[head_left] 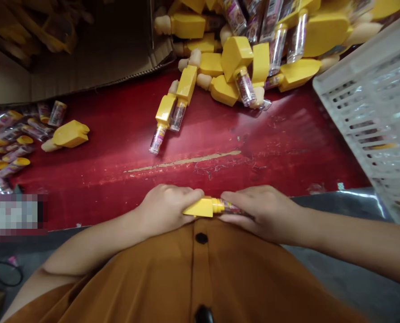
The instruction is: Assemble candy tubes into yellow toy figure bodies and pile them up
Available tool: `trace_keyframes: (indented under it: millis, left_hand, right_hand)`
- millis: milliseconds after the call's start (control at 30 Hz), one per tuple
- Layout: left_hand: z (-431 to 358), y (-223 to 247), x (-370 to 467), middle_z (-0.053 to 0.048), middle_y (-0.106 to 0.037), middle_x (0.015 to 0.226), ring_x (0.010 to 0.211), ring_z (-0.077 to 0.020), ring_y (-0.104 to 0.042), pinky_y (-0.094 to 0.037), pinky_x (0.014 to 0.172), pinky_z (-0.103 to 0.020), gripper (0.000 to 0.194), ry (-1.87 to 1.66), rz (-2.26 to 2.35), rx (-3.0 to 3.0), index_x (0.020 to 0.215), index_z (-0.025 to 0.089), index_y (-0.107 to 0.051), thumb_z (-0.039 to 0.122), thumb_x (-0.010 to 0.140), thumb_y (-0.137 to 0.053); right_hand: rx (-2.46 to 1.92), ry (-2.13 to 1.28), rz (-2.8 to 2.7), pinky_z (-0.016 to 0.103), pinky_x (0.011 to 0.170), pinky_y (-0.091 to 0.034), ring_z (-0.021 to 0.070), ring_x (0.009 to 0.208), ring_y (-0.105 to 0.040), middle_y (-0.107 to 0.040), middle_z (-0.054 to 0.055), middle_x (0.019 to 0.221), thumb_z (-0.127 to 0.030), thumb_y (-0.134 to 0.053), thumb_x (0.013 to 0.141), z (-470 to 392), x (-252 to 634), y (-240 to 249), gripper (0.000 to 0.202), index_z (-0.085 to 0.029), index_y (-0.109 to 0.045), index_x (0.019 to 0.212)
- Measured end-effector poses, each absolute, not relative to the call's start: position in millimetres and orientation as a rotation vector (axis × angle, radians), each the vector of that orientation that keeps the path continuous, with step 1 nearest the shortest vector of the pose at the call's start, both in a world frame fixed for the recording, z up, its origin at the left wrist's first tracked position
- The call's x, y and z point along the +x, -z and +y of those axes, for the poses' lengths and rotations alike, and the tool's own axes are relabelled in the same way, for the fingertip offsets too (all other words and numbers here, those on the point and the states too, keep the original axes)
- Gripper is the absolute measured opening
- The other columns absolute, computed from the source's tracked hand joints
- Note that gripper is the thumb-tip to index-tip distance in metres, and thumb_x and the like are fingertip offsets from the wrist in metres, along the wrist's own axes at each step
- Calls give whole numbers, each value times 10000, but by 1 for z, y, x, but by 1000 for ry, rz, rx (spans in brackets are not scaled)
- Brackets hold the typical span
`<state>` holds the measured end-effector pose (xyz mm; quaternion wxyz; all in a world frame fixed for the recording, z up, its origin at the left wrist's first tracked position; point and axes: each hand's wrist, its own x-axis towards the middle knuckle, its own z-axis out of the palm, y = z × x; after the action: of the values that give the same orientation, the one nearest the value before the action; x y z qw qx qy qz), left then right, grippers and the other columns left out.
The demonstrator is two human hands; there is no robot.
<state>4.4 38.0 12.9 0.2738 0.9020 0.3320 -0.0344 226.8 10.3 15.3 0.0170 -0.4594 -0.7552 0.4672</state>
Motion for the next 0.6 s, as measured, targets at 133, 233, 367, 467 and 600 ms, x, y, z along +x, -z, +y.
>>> trace_keyframes:
  millis: [133, 233, 367, 467, 600]
  left_hand:
    - [37, -10, 4, 4, -663, 804, 633, -162, -615, -394, 501, -240, 241, 93, 870, 2550, 931, 206, -534, 351, 738, -529]
    - [40, -12, 3, 13, -660, 774, 631, -155, -614, -394, 493, -228, 232, 92, 903, 2472, 922, 212, -531, 352, 737, -530]
    - [40, -16, 3, 24, -656, 747, 650, -138, -614, -420, 535, -213, 222, 73, 957, 2322, 893, 227, -537, 397, 752, -520]
    - [37, -15, 5, 8, -660, 732, 640, -160, -618, -427, 529, -229, 273, 117, 940, 2347, 854, 229, -547, 475, 741, -512]
    - [51, -19, 3, -25, -659, 728, 639, -209, -626, -445, 523, -273, 389, 101, 1035, 2307, 871, 221, -550, 575, 726, -482]
  right_hand:
    - [-1458, -2325, -1533, 184, 459, -289, 63, 497, -390, -444, -6, 586, -552, -411, 793, 19, 220, -17, 443, -126, -519, 735]
    - [-1522, -2173, -1739, 191, 491, -326, 79, 542, -445, -504, 9, 641, -531, -436, 790, 24, 222, -20, 410, -137, -550, 791]
    - [-1390, -1235, -2405, 252, 558, -383, 153, 630, -537, -585, 39, 711, -464, -454, 802, 15, 228, -18, 331, -182, -579, 923]
    - [-1308, -1281, -2420, 236, 498, -402, 141, 570, -549, -584, 26, 647, -406, -392, 850, 11, 224, -10, 288, -188, -579, 832]
    - [-1283, -1556, -2322, 237, 544, -482, 158, 661, -593, -620, 25, 740, -447, -413, 830, 34, 214, -8, 298, -207, -582, 779]
